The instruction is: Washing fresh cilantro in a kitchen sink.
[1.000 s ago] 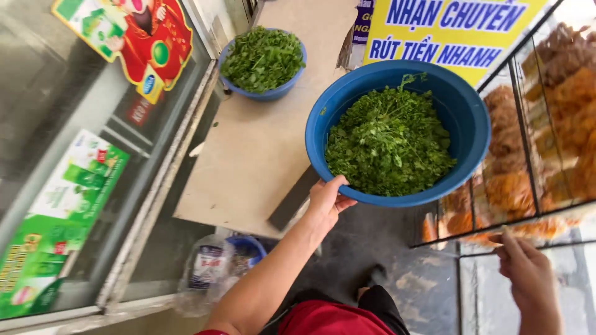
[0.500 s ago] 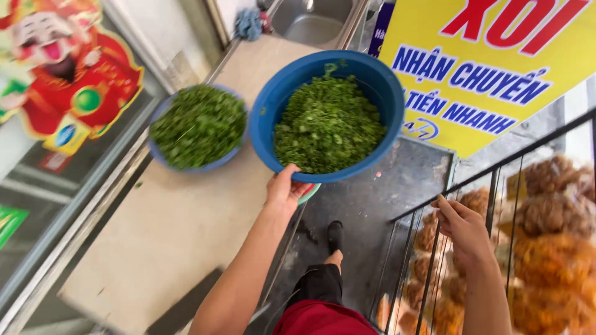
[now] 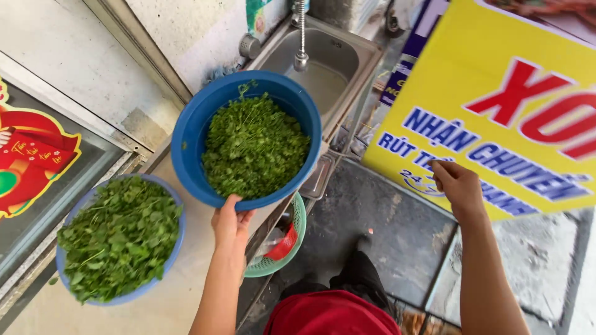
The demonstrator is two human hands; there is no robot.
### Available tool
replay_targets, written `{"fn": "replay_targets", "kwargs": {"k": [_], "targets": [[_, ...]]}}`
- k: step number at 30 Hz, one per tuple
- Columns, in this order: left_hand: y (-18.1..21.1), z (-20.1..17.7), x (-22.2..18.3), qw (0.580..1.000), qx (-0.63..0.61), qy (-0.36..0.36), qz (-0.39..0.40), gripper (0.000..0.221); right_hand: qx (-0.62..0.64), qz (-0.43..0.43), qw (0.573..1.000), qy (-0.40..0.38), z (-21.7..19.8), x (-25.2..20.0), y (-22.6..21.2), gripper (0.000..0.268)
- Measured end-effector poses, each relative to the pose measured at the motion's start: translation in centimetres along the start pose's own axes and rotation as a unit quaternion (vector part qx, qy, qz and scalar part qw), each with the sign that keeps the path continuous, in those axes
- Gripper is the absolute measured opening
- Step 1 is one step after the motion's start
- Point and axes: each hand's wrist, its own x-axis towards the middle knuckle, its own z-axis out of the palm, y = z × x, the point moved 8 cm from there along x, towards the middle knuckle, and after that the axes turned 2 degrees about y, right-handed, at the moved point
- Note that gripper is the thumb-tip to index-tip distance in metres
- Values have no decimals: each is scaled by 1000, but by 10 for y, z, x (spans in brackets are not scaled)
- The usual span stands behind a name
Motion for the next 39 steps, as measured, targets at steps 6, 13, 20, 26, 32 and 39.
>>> {"fn": "replay_targets", "kwargs": {"k": [6, 13, 20, 26, 32, 39], "targets": [[4, -16, 12, 991, 37, 111, 65, 31, -240, -154, 957, -62, 68, 245, 8, 44], [9, 107, -78, 950, 124, 288, 11, 57, -177, -336, 901, -210, 280, 413, -121, 37], [83, 280, -142, 720, 333, 388, 469, 60, -322, -424, 798, -283, 438, 490, -174, 74], [50, 412, -19, 913, 153, 53, 373, 43, -436, -346, 758, -341, 481, 506, -145, 95], [-61, 463, 149, 982, 17, -15, 189, 47, -433, -374, 759, -310, 483, 503, -163, 84], [-209, 399, 316, 964, -226, 130, -47, 56, -303, -452, 783, -301, 492, 513, -163, 76]]}}
